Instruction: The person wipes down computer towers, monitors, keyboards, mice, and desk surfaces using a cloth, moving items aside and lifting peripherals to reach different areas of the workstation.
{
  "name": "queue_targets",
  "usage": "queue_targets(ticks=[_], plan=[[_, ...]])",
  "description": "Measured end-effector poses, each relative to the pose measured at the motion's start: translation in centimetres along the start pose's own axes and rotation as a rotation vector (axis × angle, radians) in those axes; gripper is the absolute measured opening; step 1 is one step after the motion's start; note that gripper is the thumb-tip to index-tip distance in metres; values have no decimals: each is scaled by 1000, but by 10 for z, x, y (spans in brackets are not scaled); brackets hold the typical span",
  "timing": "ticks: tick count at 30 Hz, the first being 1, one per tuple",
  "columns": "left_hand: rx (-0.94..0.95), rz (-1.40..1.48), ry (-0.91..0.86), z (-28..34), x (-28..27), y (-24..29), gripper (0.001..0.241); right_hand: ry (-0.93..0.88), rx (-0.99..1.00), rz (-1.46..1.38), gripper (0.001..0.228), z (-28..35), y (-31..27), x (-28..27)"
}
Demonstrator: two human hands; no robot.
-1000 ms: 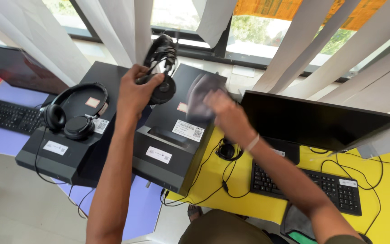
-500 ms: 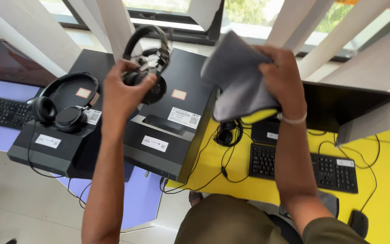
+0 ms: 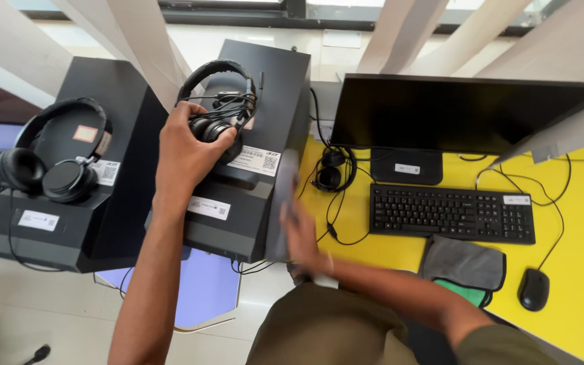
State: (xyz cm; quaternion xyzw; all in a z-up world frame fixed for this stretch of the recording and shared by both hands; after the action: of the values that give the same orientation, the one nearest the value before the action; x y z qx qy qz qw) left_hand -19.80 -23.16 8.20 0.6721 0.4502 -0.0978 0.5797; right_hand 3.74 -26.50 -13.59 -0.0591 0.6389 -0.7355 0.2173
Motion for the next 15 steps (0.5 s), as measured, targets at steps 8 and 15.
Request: queue_targets(ticks=[8, 15], plan=[[-37, -9, -18, 5, 3, 4, 48, 346, 266, -307, 61, -163, 90, 3], [-48, 33, 3, -2, 0, 6, 48, 283, -150, -262, 50, -23, 1, 24]])
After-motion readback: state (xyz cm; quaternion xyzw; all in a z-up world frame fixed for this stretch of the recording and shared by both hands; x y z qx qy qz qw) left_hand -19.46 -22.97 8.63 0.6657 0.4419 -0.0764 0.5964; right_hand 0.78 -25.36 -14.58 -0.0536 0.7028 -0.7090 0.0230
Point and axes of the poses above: each hand's wrist, its own z-axis away from the middle knuckle, its own x-axis out of the palm, y = z × x, the point moved 2 cm from there along -z, towards the middle knuckle, and after that the axes turned 7 degrees about x, right-handed, at the moved point
